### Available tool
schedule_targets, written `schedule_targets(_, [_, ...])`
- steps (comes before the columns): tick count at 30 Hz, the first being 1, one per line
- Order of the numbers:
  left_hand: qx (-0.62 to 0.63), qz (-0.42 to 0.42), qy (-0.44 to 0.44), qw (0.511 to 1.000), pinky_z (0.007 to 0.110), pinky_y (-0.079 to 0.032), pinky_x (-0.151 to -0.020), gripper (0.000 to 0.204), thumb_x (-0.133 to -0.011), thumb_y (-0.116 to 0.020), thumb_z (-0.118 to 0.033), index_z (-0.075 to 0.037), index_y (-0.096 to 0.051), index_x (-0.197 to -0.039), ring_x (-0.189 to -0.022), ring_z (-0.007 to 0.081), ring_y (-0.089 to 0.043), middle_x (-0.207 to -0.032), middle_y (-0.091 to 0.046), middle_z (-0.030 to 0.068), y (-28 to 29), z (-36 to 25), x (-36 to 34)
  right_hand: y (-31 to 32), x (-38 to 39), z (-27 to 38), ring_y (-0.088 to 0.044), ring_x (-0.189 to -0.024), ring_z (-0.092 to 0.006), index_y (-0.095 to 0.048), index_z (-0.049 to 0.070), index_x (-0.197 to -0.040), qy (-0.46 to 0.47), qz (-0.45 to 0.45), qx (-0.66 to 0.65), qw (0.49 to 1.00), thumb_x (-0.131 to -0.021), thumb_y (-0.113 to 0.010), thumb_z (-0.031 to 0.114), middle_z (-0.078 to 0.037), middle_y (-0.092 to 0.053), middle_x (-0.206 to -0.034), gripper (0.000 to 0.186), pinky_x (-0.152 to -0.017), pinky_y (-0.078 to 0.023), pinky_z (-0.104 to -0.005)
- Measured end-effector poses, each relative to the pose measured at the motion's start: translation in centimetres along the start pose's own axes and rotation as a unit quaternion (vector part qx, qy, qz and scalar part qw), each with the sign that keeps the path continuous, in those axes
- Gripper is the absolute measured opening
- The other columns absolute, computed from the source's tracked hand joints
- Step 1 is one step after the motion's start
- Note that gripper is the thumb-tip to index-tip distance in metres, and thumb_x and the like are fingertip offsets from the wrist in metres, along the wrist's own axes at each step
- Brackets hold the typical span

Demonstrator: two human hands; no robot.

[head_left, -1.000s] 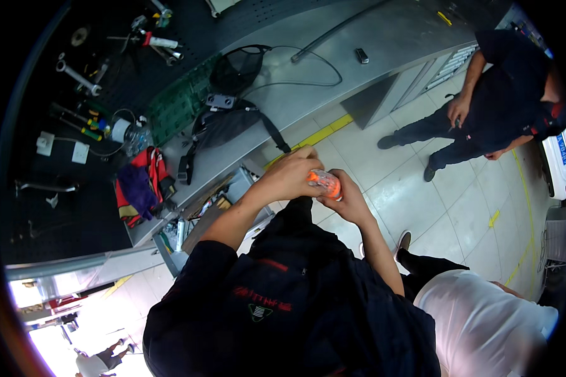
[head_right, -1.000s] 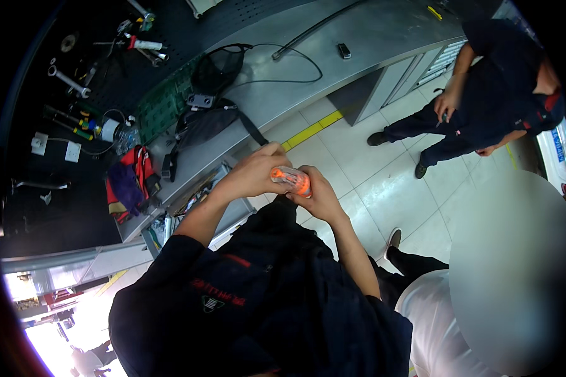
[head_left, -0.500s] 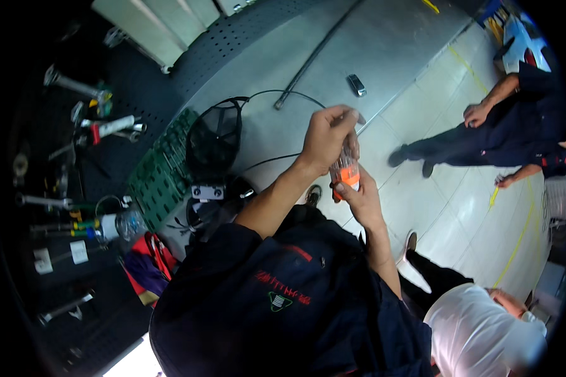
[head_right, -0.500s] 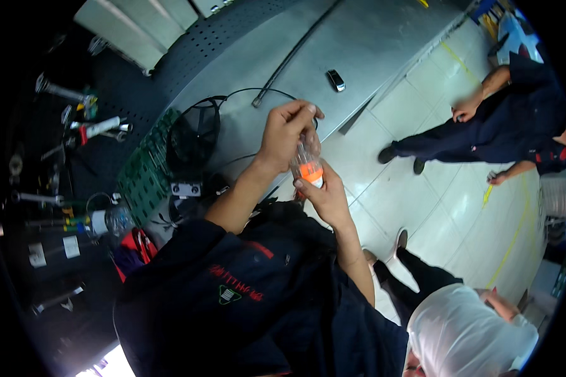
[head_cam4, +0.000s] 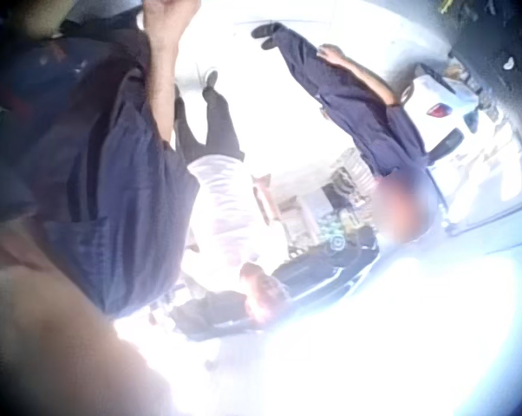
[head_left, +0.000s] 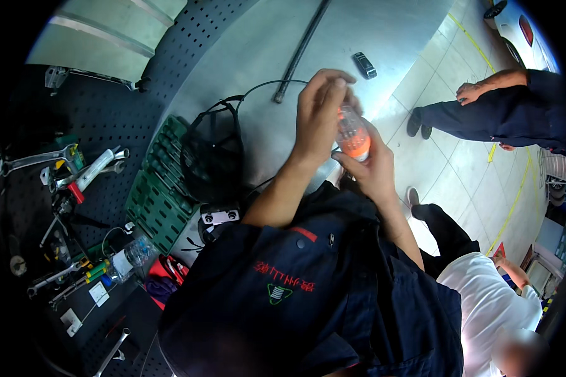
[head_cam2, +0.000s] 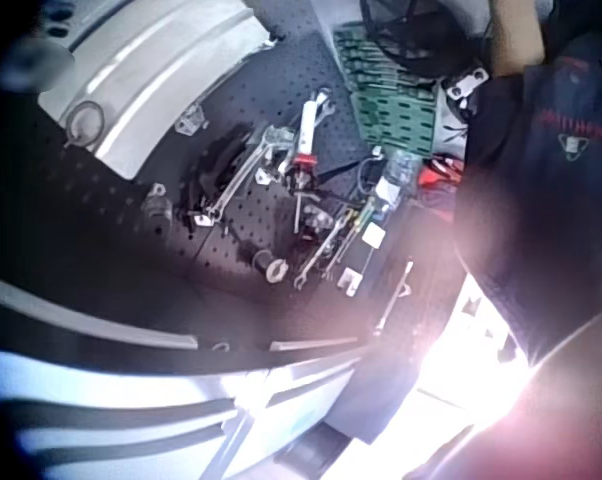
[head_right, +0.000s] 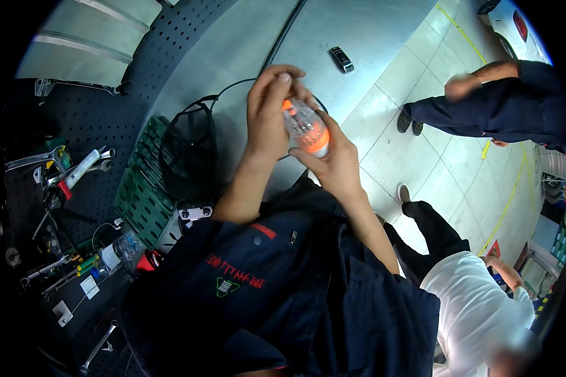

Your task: The person disassembles a car key fob, removes the internal components, and uses a small screwdriver to adjust or replace parts inside the casing. The person then reassembles the key fob.

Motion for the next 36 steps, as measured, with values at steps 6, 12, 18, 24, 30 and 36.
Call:
schedule_targets(6, [0.014,0.227,0.089,0.97,0.036,-0.039,-0.103,0.053,-0.074,-0.071,-0.007,-0.001,-0.051,-0.123,-0.114,0.0246,-0.054,-0.115,-0.059,0.0131,2.0,0.3,0.7,0.2,-0.9,-2.2,-0.056,-0.08,-0.0097,-0.045,-0.002,-0.129,-0.1,0.171,-0.23,0.953,-0.07,-0.078,0.01,-0.003,-0.06,-0.097,0.069,-0.071,-0.047,-0.0243])
schedule_targets(12, [-0.432,0.135,0.027,0.891,0.033,-0.04,-0.101,0.053,-0.07,-0.078,-0.014,-0.001,-0.056,-0.116,-0.115,0.0186,-0.052,-0.116,-0.055,0.0081,4.3,2.5,-0.2,-1.4,-1.7,-5.3,-0.056,-0.07,-0.0077,-0.048,0.0,-0.124,-0.115,0.158,-0.189,0.962,-0.072,-0.078,0.012,-0.004,-0.06,-0.091,0.062,-0.058,-0.047,-0.0226])
schedule_targets(18, [-0.137,0.205,0.035,0.968,0.035,-0.042,-0.099,0.058,-0.073,-0.076,-0.014,0.0,-0.049,-0.122,-0.116,0.0211,-0.051,-0.118,-0.054,0.0106,2.0,3.4,0.2,0.5,-2.9,-5.8,-0.059,-0.077,-0.0105,-0.048,-0.001,-0.123,-0.004,0.135,-0.175,0.975,-0.071,-0.079,0.014,-0.004,-0.062,-0.092,0.062,-0.068,-0.049,-0.0254])
schedule_targets(24, [-0.117,0.08,-0.035,0.989,0.033,-0.048,-0.091,0.056,-0.075,-0.076,-0.021,-0.001,-0.05,-0.12,-0.105,0.0218,-0.059,-0.105,-0.061,0.0126,1.5,0.8,-3.0,3.3,-2.9,-7.5,-0.055,-0.091,-0.0116,-0.049,0.0,-0.119,-0.061,0.131,-0.151,0.978,-0.072,-0.079,0.015,-0.004,-0.059,-0.1,0.058,-0.083,-0.045,-0.0255])
schedule_targets(30, [-0.109,0.039,-0.043,0.992,0.03,-0.045,-0.088,0.06,-0.073,-0.079,-0.026,-0.001,-0.05,-0.119,-0.099,0.019,-0.057,-0.105,-0.061,0.012,3.5,1.2,-5.3,6.5,-2.5,-7.6,-0.052,-0.098,-0.0129,-0.049,0.001,-0.116,0.006,0.066,-0.231,0.971,-0.07,-0.081,0.014,-0.005,-0.054,-0.107,0.058,-0.087,-0.043,-0.0261])
schedule_targets(36, [-0.278,-0.08,0.026,0.957,0.027,-0.045,-0.082,0.05,-0.074,-0.075,-0.003,-0.002,-0.05,-0.118,-0.092,0.0149,-0.055,-0.096,-0.054,0.0055,12.8,8.2,-4.6,10.6,-2.6,-7.8,-0.052,-0.102,-0.0167,-0.047,0.004,-0.121,0.011,-0.035,-0.347,0.937,-0.068,-0.081,0.009,-0.007,-0.054,-0.109,0.063,-0.091,-0.042,-0.0278])
Point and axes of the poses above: each hand's wrist, its own x-axis away from the middle knuckle, its own y-axis out of the back of the hand, z = x × y, the point moved 5 cm from there along -x, towards the middle knuckle
